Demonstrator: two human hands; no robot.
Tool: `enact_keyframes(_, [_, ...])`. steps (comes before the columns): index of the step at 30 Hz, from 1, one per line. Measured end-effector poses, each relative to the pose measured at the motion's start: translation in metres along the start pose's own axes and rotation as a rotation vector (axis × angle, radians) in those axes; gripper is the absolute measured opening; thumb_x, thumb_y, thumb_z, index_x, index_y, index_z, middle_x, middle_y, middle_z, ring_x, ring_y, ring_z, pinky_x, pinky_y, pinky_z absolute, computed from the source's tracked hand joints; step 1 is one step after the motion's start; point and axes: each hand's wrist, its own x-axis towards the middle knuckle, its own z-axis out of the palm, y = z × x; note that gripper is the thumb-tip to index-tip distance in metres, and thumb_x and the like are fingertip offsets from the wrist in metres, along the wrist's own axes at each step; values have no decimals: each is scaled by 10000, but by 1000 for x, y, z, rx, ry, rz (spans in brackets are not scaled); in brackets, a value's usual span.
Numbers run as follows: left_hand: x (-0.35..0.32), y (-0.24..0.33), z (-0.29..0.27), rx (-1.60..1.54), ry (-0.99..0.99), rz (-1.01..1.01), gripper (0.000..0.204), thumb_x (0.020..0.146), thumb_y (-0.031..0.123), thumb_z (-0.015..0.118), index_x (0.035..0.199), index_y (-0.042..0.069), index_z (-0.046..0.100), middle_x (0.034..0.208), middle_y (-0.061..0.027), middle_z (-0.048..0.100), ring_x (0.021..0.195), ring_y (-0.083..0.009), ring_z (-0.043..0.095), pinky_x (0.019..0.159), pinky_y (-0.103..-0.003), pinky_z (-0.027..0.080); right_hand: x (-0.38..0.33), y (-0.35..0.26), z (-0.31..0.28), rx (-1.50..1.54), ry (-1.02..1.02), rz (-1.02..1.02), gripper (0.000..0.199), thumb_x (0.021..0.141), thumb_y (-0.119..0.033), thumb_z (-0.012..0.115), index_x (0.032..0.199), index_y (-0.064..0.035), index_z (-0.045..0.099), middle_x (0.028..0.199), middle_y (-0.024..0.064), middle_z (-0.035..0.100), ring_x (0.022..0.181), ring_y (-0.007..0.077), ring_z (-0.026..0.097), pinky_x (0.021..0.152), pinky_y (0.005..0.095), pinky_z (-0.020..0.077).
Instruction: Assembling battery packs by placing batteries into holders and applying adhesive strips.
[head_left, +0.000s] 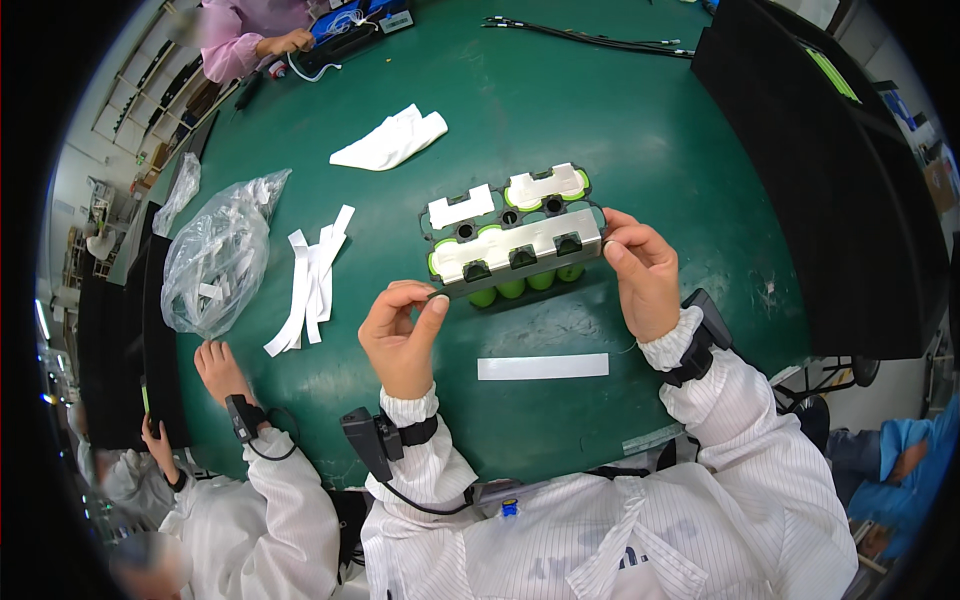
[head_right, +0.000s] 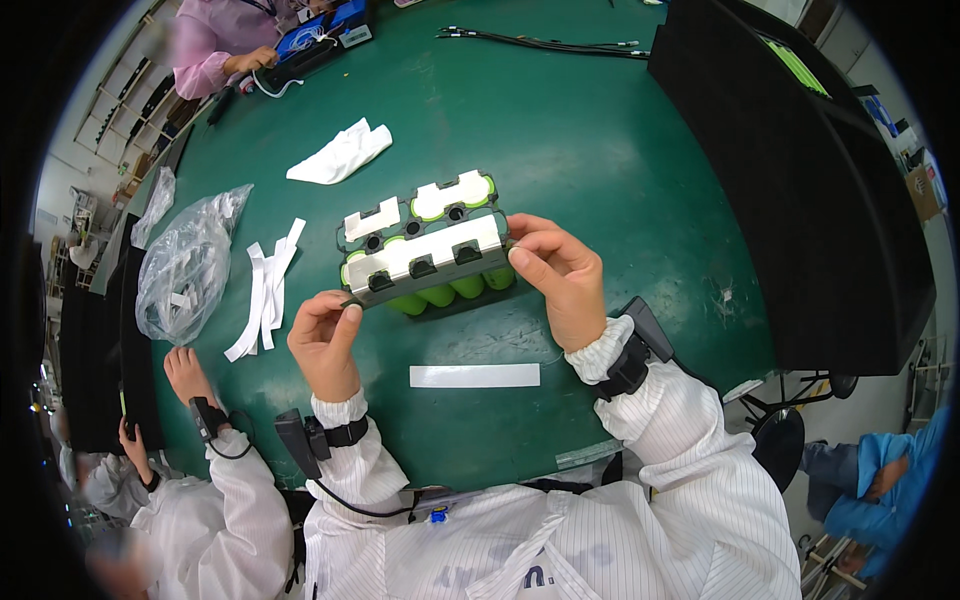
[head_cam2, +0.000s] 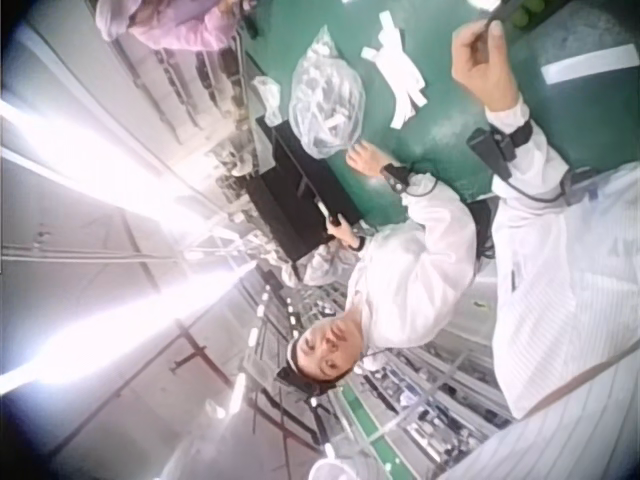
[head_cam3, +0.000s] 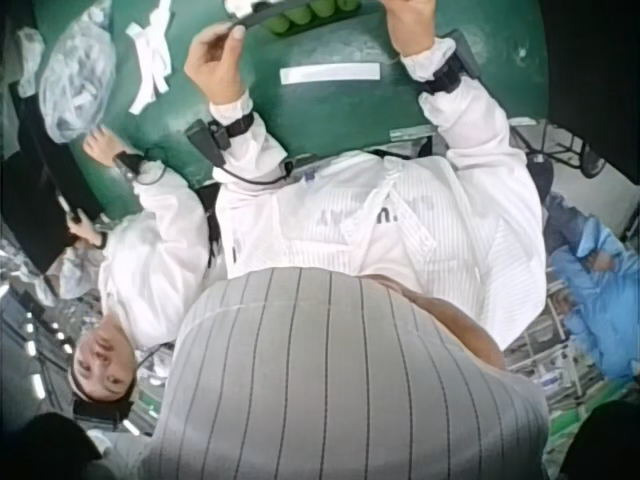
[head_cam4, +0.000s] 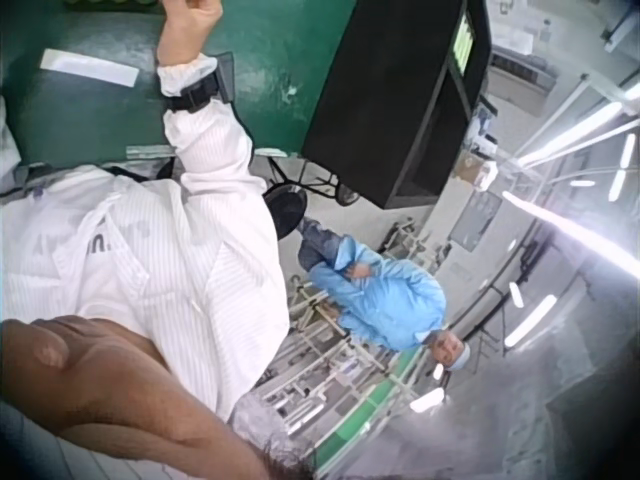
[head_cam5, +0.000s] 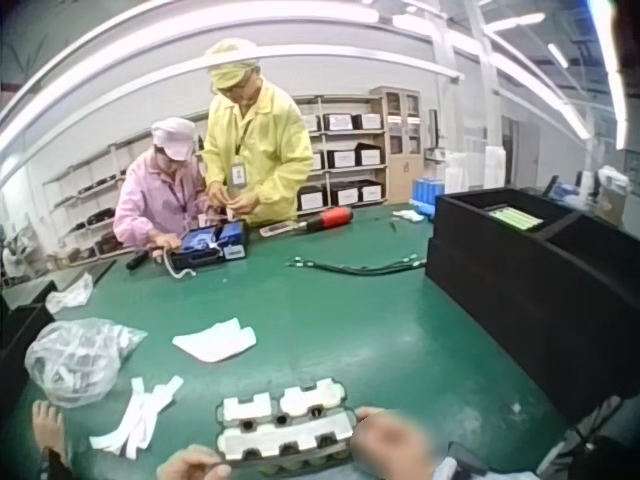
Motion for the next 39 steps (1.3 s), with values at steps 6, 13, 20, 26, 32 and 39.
enact_keyframes(6, [-1,1,0,-11,-6,15,140,734,-7,644,837,12,552,831,-56,562,699,-96,490,600,-204,381,0,2,-1,0,3,-1,61,780,-57,612,830,-24,607,1111,110,531,978,166,499,870,305,377])
enact_keyframes(13, [0,2,0,-1,-15,9,142,736,0,647,839,12,549,841,-53,557,699,-93,484,599,-204,376,0,2,-2,3,-8,-5,59,779,-57,612,830,-26,607,1114,109,529,978,166,500,871,304,375])
enact_keyframes(20, [0,0,1,-17,-10,-14,144,738,-4,645,847,8,551,855,-52,557,713,-94,492,613,-205,386,2,0,-1,9,-15,-10,55,779,-53,610,826,-25,603,1103,111,538,980,175,503,866,306,382])
enact_keyframes(26, [2,3,4,-58,21,-46,138,715,-30,655,827,-13,576,814,-61,562,717,-116,472,651,-228,388,3,1,-2,28,-9,-7,49,780,-38,596,826,-21,599,1114,123,538,1002,200,507,897,328,373])
enact_keyframes(32, [2,-3,-2,64,-30,17,93,757,2,631,832,-15,580,812,-32,567,712,-81,498,640,-202,395,1,9,-10,27,-29,-33,77,803,-38,560,877,-20,575,1162,126,513,1048,209,480,935,339,326])
enact_keyframes(39, [4,3,0,113,-10,57,105,737,92,666,792,18,617,745,-12,598,674,-83,479,621,-221,386,-1,10,-12,46,-39,-21,53,833,-44,516,873,-39,550,1161,118,499,1003,176,479,925,319,325])
